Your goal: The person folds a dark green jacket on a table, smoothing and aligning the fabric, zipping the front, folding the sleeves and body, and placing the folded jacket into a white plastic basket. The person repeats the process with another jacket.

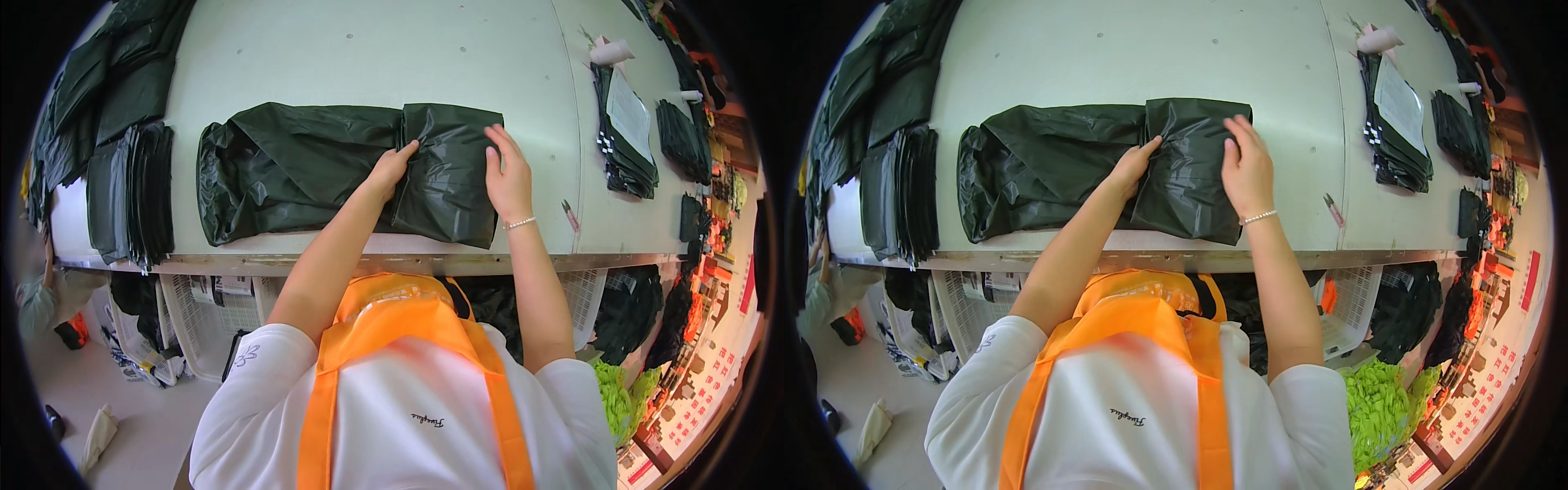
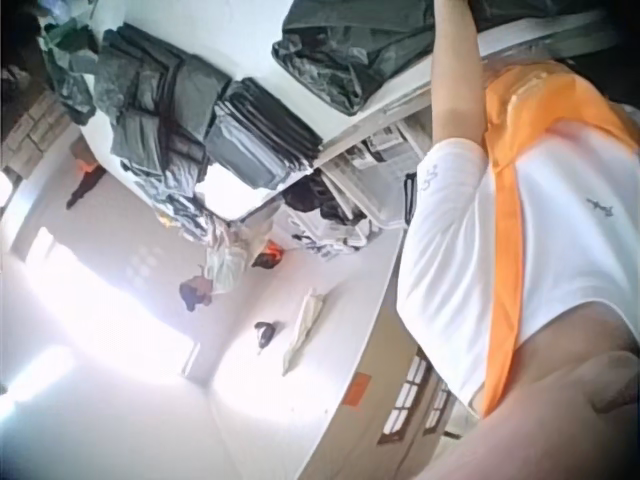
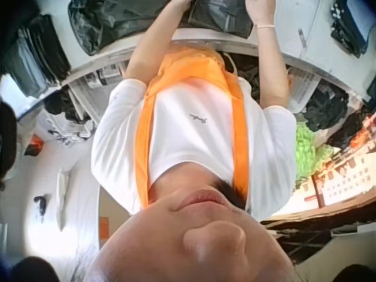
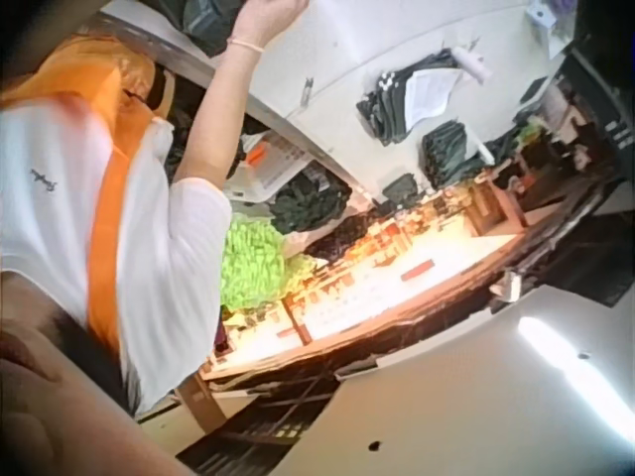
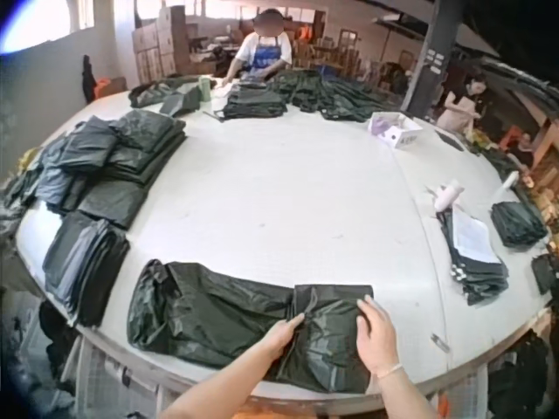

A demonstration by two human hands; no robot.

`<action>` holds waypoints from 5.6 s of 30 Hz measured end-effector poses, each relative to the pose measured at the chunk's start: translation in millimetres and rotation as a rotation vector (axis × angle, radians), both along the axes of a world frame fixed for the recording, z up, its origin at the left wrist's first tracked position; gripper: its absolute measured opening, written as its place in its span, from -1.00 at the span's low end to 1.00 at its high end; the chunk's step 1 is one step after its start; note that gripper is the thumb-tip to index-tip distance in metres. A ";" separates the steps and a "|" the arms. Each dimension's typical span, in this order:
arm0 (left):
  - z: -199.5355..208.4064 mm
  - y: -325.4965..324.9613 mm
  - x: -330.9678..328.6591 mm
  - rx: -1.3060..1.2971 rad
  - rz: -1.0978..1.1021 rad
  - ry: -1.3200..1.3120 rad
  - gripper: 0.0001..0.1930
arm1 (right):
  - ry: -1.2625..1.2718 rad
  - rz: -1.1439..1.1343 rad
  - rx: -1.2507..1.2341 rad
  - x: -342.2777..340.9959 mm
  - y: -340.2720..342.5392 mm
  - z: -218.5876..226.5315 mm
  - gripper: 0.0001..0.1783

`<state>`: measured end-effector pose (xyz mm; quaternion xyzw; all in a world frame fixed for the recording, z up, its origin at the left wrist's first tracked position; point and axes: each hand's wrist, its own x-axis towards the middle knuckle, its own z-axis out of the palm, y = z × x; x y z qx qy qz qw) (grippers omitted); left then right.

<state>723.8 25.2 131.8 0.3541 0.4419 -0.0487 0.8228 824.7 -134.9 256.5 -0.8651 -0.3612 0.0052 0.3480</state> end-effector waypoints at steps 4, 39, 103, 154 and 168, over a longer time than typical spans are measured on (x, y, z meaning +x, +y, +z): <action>23.0 -4.3 -7.3 -0.257 0.014 -0.165 -0.55 | -0.272 -0.029 -0.452 -1.7 -10.9 -73.0 -0.42; 37.3 20.5 -14.7 1.774 -0.920 -0.212 0.27 | -0.169 0.432 -0.471 -20.2 -27.3 -87.1 -0.08; 89.4 129.2 -114.7 2.080 -0.323 0.764 -0.34 | -0.065 0.095 -0.149 11.0 -44.0 -29.0 -0.27; 54.6 -156.5 -8.0 1.928 -0.878 -0.210 -0.77 | 0.643 0.108 0.189 161.6 -18.3 -50.6 -0.33; 111.1 -46.0 -132.9 0.899 -0.568 -0.344 -0.58 | 0.356 0.087 -0.612 -33.8 -135.5 -35.4 -0.30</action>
